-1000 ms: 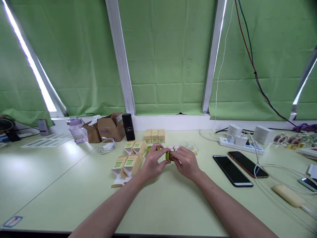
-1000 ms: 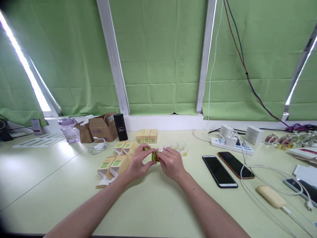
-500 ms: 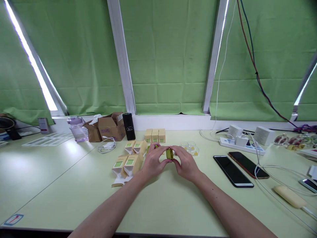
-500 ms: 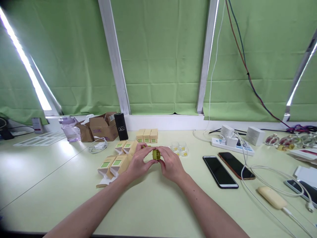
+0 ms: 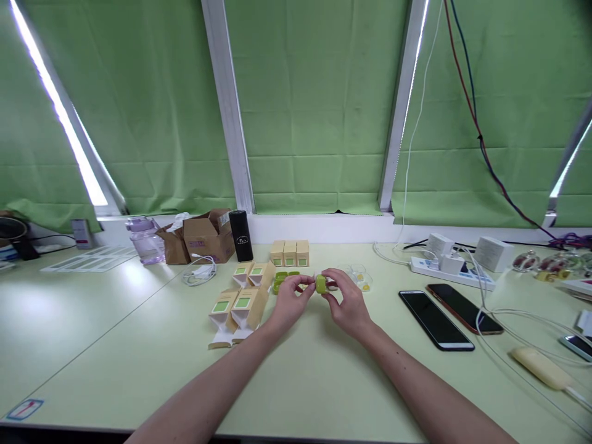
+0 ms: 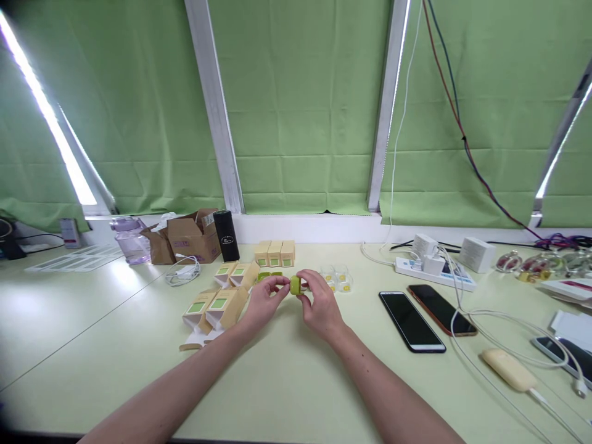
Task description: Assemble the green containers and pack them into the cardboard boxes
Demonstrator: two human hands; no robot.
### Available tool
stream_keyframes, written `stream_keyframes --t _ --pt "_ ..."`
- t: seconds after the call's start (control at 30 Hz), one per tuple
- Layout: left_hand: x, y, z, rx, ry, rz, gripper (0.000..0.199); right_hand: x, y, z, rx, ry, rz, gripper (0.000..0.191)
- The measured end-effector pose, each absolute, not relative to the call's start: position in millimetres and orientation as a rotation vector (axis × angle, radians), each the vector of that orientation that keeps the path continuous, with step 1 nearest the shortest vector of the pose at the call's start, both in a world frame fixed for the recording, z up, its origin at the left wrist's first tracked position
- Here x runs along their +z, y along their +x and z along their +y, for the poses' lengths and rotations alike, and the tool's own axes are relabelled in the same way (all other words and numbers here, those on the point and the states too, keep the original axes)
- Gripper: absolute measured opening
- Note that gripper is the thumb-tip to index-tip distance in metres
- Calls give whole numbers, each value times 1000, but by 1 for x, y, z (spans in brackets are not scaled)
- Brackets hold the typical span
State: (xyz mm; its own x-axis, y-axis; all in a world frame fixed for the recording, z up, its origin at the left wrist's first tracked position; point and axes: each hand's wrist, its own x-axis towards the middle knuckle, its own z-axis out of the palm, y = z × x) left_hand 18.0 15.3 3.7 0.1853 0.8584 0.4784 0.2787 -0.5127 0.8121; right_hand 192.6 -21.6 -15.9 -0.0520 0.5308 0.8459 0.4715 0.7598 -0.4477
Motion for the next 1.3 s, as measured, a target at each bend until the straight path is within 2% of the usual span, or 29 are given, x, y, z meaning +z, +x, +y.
stream_keyframes --t 0.57,0.83,1.3 --pt "10 22 10 1245 1646 1003 29 -21 194 -19 19 -809 -1720 48" --pt "11 21 10 1230 1641 1059 23 -22 193 -18 48 -803 -1715 48" --pt "10 20 11 1220 1629 1072 26 -21 192 -18 102 -803 -1703 45"
